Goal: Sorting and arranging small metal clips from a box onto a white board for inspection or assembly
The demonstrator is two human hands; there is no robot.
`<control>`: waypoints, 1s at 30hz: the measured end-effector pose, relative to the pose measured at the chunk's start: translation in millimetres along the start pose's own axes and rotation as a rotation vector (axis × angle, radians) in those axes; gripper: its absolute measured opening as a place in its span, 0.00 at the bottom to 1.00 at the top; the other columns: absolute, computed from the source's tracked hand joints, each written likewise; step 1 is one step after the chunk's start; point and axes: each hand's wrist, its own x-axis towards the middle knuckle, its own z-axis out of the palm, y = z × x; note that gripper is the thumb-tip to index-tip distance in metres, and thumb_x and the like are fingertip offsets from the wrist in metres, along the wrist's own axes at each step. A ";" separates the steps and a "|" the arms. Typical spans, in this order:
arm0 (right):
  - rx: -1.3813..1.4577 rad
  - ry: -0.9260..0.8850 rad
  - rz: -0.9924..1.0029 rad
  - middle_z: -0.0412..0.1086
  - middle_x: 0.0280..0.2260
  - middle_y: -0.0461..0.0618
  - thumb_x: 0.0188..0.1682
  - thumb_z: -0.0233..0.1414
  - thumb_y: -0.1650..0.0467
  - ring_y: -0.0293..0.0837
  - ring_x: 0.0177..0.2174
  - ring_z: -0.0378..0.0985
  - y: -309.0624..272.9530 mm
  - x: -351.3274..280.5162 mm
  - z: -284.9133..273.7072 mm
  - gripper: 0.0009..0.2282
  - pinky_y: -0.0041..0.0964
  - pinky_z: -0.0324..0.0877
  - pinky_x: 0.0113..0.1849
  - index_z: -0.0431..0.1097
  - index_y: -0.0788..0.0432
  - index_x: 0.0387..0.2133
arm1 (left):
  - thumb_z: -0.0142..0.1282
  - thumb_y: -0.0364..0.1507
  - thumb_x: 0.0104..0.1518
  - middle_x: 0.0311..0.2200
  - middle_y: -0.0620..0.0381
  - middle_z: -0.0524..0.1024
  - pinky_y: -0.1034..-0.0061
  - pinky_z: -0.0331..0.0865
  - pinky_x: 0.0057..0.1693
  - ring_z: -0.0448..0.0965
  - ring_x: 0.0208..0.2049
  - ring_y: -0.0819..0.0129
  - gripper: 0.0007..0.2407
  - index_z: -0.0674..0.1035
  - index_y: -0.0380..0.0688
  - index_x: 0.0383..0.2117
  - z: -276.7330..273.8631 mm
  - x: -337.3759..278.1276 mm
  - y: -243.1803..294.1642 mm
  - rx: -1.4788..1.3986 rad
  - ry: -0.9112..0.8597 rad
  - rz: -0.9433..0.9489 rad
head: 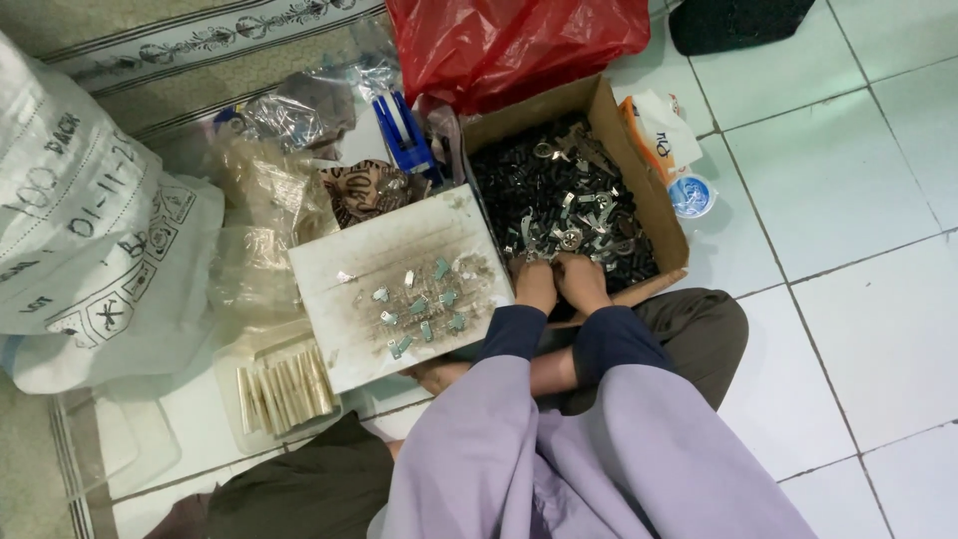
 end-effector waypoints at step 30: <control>1.434 0.236 0.343 0.69 0.30 0.46 0.51 0.57 0.70 0.39 0.31 0.73 11.9 2.7 -8.3 0.08 0.30 0.71 0.32 0.73 0.62 0.39 | 0.42 0.35 0.68 0.45 0.36 0.80 0.56 0.74 0.55 0.79 0.50 0.43 0.16 0.78 0.35 0.50 -100.9 -16.9 30.0 -0.769 0.067 -0.156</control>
